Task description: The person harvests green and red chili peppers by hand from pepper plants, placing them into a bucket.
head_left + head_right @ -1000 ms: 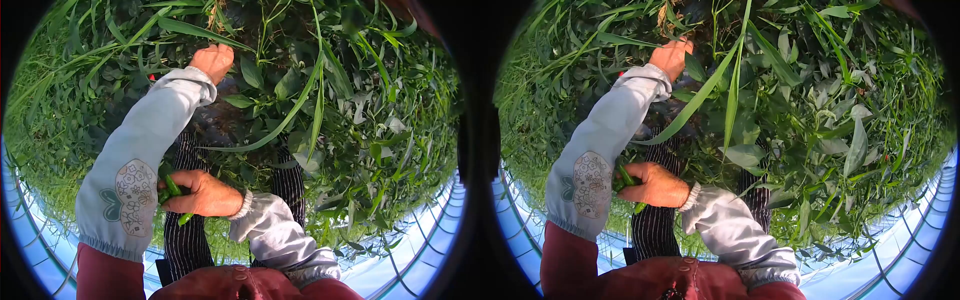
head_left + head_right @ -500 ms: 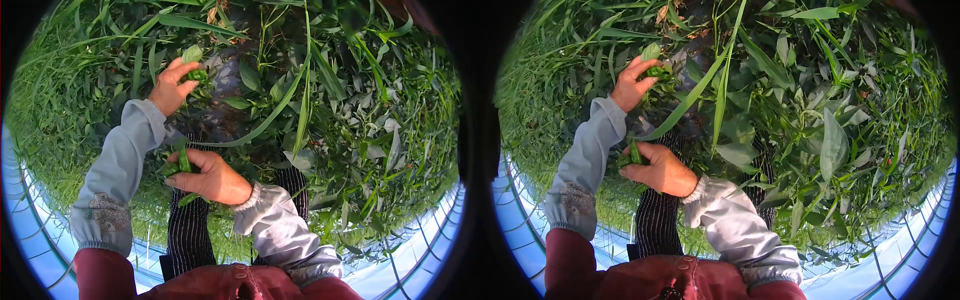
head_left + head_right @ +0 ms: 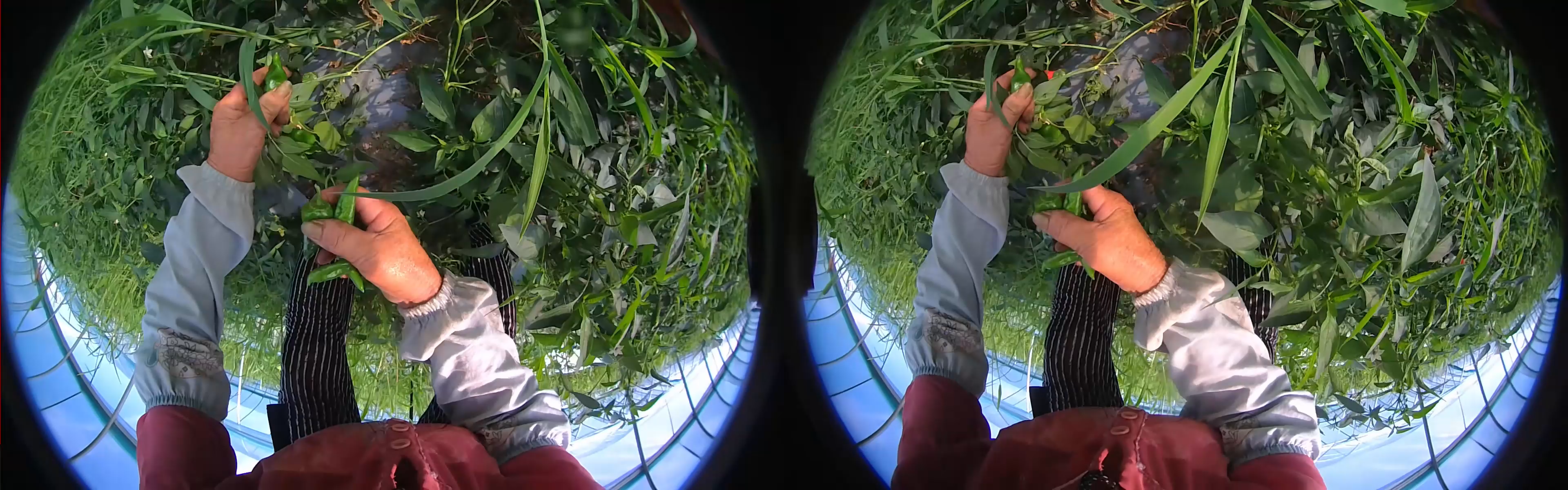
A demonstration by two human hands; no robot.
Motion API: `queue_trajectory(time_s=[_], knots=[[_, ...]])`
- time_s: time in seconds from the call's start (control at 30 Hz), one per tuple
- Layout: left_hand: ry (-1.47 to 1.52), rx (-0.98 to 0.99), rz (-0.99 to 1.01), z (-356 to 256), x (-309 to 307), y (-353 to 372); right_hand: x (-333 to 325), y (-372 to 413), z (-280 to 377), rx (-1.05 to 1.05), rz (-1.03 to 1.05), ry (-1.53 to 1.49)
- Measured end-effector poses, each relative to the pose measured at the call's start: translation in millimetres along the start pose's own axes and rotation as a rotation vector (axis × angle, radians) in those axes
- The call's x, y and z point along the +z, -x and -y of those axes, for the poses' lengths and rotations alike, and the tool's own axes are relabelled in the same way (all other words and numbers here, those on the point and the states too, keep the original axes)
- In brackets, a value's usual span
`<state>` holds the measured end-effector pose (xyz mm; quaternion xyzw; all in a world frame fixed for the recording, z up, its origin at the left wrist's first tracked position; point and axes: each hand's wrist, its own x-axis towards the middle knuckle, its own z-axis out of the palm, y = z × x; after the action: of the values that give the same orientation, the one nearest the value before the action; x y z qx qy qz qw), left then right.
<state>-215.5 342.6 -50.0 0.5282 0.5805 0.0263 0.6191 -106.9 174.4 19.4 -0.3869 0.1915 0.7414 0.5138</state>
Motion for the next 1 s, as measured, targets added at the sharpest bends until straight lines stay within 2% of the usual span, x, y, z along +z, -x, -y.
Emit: queue_trajectory(time_s=[0.07,0.2,0.23,0.27,0.33,0.37,0.43,0.47,0.5,0.53,0.57,0.6,0.63,0.67,0.7,0.77,0.83,0.87,0.93,0.97,1.0], knots=[[0.023,-0.029,0.025,2.0,-4.4,-1.3,-4.3,-2.6,-1.5,0.048,-0.062,-0.113],[0.089,-0.087,0.044,-0.9,4.5,2.5,-1.2,-1.3,1.8,0.050,-0.087,-0.108],[-0.093,-0.029,0.045,-1.4,7.5,2.6,-4.1,2.1,0.1,-0.001,-0.021,-0.166],[-0.029,-0.074,0.034,1.4,12.5,2.8,-4.8,3.6,0.7,-0.016,0.032,-0.170],[-0.159,-0.014,0.032,5.8,14.7,2.9,7.6,11.1,23.8,-0.125,0.058,-0.143],[-0.236,-0.077,0.057,-5.9,15.3,7.3,10.6,15.4,33.7,-0.082,0.067,-0.171],[-0.237,0.060,0.120,-11.7,24.4,1.5,26.2,54.1,126.0,-0.287,0.147,-0.108],[-0.281,0.079,0.135,-4.1,18.5,7.2,31.2,66.1,142.7,-0.271,0.177,-0.062],[-0.326,0.098,0.148,5.0,20.4,1.9,21.7,69.6,163.4,-0.396,0.162,0.001],[-0.313,0.128,0.159,-15.9,29.8,1.1,24.4,81.0,178.1,-0.403,0.143,0.059],[-0.405,0.163,0.152,-17.2,33.1,-1.8,17.3,108.1,242.7,-0.632,0.012,0.075],[-0.506,0.181,0.132,3.7,23.8,-3.5,20.5,113.6,252.3,-0.644,-0.004,0.125],[-0.608,0.197,0.111,9.0,18.5,-4.5,1.1,129.2,316.0,-0.826,-0.220,0.249],[-0.538,0.160,0.098,-20.3,25.7,6.9,-15.0,143.0,387.2,-0.895,-0.338,0.451],[-0.592,0.155,0.085,-20.3,29.4,6.5,-20.1,140.2,417.4,-0.912,-0.474,0.440],[-0.711,0.137,0.064,-12.9,29.0,2.3,-49.4,119.8,471.5,-1.053,-0.492,0.525],[-0.733,0.145,0.063,-25.8,31.7,7.8,-40.7,123.7,496.6,-0.946,-0.585,0.524],[-0.742,0.144,0.062,-31.6,33.8,10.1,-78.2,111.5,519.2,-1.041,-0.623,0.802],[-0.637,0.179,0.072,-24.5,37.8,11.0,-85.0,113.5,528.8,-1.020,-0.715,0.891],[-0.597,0.180,0.056,-16.5,32.7,13.6,-52.8,123.1,509.6,-0.893,-0.750,0.695],[-0.604,0.125,0.088,-24.1,32.3,19.2,-55.2,121.4,503.6,-1.020,-0.744,0.684]])
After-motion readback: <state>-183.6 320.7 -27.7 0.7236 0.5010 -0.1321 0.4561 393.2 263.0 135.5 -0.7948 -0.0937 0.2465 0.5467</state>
